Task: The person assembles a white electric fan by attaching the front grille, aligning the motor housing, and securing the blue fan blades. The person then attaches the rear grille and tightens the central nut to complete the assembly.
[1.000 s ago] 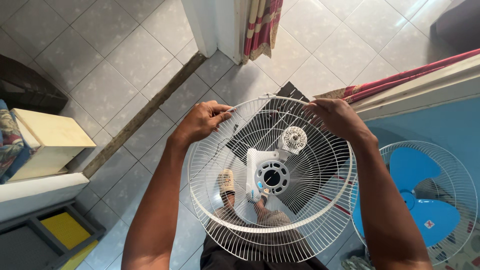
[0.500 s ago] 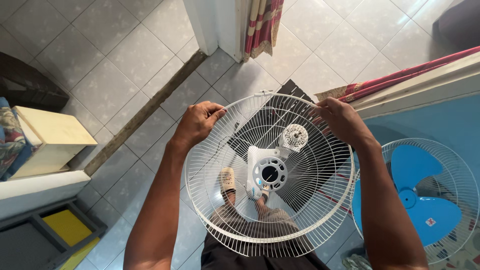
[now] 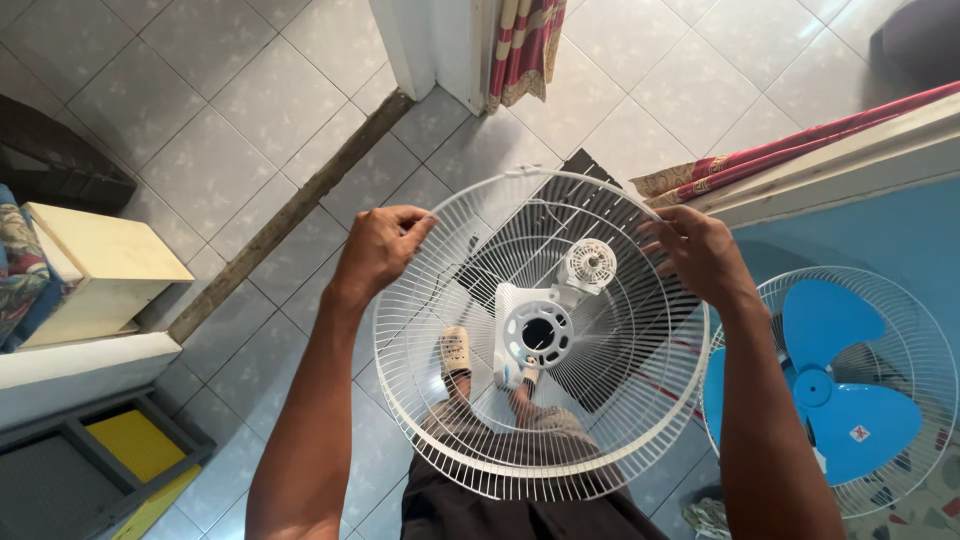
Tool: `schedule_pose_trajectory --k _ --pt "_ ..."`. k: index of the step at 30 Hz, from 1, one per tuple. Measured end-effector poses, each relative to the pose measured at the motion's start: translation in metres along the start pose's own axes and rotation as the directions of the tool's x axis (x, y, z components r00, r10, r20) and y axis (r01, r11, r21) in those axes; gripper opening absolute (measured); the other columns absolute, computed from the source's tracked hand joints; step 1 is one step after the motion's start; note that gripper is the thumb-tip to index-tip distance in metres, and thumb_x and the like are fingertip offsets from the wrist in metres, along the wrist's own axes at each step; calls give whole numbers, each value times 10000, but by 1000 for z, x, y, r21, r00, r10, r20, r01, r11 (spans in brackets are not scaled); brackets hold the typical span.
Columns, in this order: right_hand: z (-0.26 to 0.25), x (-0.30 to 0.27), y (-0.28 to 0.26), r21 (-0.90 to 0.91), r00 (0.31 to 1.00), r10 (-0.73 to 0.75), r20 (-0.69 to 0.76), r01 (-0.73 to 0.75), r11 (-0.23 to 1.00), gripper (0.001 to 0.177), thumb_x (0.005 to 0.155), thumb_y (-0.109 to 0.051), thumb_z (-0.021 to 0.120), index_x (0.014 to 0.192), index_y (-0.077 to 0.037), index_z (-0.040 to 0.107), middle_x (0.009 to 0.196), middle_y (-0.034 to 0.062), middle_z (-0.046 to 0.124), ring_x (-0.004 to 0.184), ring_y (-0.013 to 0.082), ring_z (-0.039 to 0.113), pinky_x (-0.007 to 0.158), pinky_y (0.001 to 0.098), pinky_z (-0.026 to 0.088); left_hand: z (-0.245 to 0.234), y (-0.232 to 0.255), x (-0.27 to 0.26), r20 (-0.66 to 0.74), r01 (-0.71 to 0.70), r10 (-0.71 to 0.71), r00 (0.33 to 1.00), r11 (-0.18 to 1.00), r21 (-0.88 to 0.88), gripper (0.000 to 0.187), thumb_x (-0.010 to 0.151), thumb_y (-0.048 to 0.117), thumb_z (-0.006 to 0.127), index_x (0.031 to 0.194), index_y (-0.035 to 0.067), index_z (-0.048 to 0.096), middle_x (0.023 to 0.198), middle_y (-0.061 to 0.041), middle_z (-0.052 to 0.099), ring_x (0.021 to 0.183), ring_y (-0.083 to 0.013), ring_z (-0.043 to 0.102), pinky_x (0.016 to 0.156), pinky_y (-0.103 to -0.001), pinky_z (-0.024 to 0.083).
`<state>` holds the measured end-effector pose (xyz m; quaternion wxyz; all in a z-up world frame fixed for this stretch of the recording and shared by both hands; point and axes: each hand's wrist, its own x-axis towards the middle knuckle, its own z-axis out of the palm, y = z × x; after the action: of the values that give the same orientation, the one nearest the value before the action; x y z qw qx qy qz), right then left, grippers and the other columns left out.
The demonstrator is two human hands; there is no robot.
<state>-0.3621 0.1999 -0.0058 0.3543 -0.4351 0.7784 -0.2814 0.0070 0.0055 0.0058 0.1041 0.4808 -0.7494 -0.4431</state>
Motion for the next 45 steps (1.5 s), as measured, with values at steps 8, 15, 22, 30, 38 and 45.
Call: schedule_pose_trajectory --k 8,15,22,30,38,45 --pt "9 -28 6 67 990 128 -55 -124 990 270 1058 -192 539 1224 -29 675 1079 110 773 970 206 764 709 359 656 -7 -11 -11 38 75 -70 997 988 -135 242 937 221 705 1114 71 774 862 -50 795 714 -116 745 641 -265 634" --pt "7 -45 12 240 982 157 -104 -129 962 278 1048 -192 560 1225 -5 663 1084 107 758 964 199 750 712 341 645 1 -15 -23 -21 143 -149 989 975 -172 248 964 188 692 1185 104 769 866 -77 797 726 -125 740 643 -291 602" --pt "9 -53 20 269 981 125 -149 -81 960 266 1053 -181 569 1225 -10 676 1094 106 760 965 204 741 733 327 627 18 -16 -35 -41 109 -121 992 967 -229 343 1026 221 582 1349 141 664 999 -48 801 785 -145 741 675 -297 609" --pt "16 -58 31 343 964 142 -226 -58 938 248 1060 -168 573 1198 12 672 1093 100 765 947 191 761 693 324 637 9 -11 -52 -14 188 -195 981 957 -223 426 1009 180 547 1431 155 600 983 -76 790 755 -172 748 668 -321 614" --pt "13 -59 33 411 969 143 -203 -48 910 246 1058 -144 570 1216 27 650 1132 120 747 948 221 751 687 332 638 5 -1 -77 -22 224 -236 972 945 -240 390 1021 185 536 1397 102 601 1049 -108 776 855 -178 775 703 -325 661" --pt "7 -58 28 423 983 118 -140 -48 905 312 1060 -142 529 1311 30 599 1231 149 708 1038 252 735 722 366 653 4 -11 -91 -19 226 -243 970 926 -303 423 998 115 541 1418 72 571 1113 -98 768 897 -186 771 740 -319 669"
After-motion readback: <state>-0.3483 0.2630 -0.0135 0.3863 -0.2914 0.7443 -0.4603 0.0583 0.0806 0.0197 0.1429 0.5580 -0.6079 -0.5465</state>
